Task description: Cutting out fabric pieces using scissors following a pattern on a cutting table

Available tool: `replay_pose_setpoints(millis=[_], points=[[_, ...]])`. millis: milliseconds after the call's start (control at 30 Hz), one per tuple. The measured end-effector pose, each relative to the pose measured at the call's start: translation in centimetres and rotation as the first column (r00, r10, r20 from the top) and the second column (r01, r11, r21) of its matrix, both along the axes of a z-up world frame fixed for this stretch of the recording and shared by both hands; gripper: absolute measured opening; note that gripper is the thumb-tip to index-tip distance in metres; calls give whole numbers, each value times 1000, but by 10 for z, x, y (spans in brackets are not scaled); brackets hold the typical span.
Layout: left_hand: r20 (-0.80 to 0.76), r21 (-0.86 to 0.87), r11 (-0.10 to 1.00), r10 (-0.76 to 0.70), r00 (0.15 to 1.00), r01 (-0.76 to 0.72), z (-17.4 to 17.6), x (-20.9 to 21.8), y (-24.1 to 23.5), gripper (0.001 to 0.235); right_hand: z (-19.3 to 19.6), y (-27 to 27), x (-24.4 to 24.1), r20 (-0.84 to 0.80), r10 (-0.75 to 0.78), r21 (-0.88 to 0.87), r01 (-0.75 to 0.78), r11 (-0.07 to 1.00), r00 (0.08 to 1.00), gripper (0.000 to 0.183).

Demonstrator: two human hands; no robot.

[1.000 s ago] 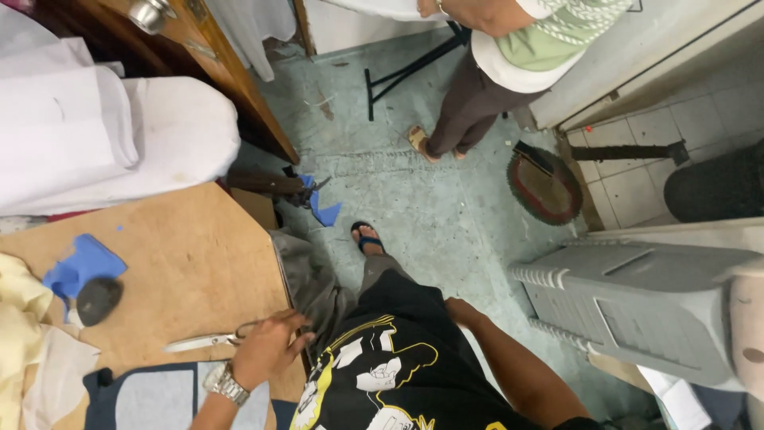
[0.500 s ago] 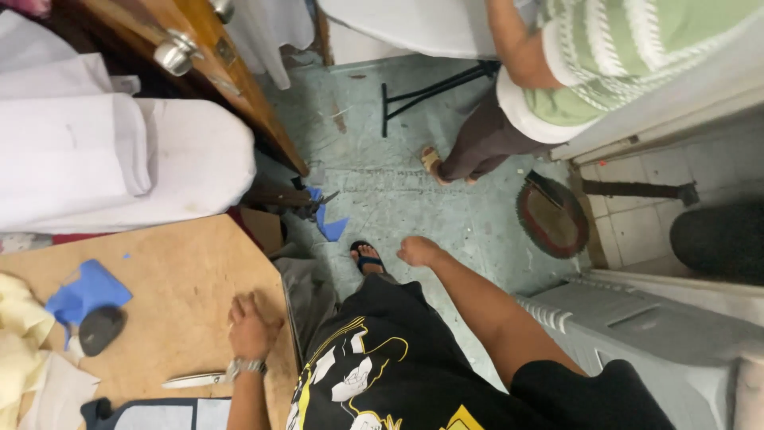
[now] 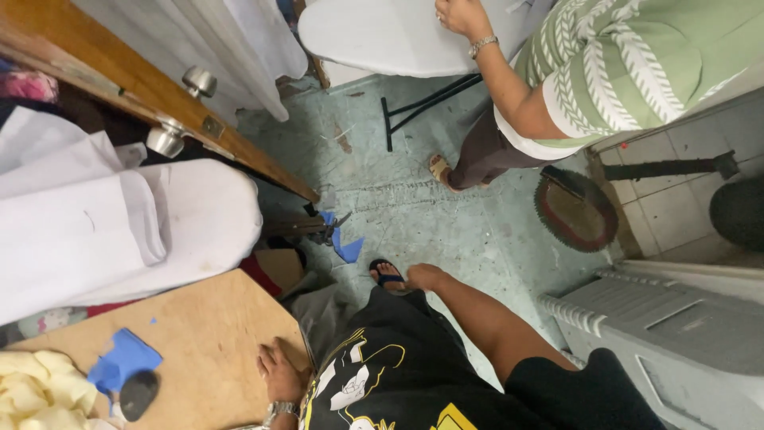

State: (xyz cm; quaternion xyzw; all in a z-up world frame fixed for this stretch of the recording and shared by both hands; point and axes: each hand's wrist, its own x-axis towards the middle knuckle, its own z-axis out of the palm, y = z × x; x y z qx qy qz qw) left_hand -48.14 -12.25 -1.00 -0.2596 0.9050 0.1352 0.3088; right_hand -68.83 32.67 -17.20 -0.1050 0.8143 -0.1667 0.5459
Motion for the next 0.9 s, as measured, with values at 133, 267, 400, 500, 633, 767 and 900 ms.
replay_pose_setpoints(millis=[133, 267, 400, 500, 633, 767, 900], points=[[-7, 17, 998, 60, 998, -60, -6, -4, -3, 158, 45, 40, 5, 60, -33, 123, 26, 992, 998, 52], [-88, -96, 987, -137, 987, 128, -22, -1, -22, 167, 42, 58, 0, 92, -131, 200, 111, 974, 987, 53], [95, -67, 990, -115, 989, 122, -14, -21, -33, 152, 50, 47, -18, 52, -187, 133, 178, 975, 981, 57], [91, -50, 985, -159, 983, 164, -12, -27, -33, 144, 9, 32, -17, 15, -195, 61, 194, 979, 981, 59], [204, 2, 990, -139, 969, 141, 13, -38, -26, 139, -62, -8, -1, -133, -134, -63, 126, 990, 982, 83], [140, 30, 961, -277, 951, 275, 10, -23, -33, 137, 4, -43, 6, -59, -63, 33, 65, 997, 996, 80], [287, 102, 828, -555, 780, 552, 3, 27, -47, 98, 8, -55, 27, 43, -34, -15, 35, 999, 998, 105]])
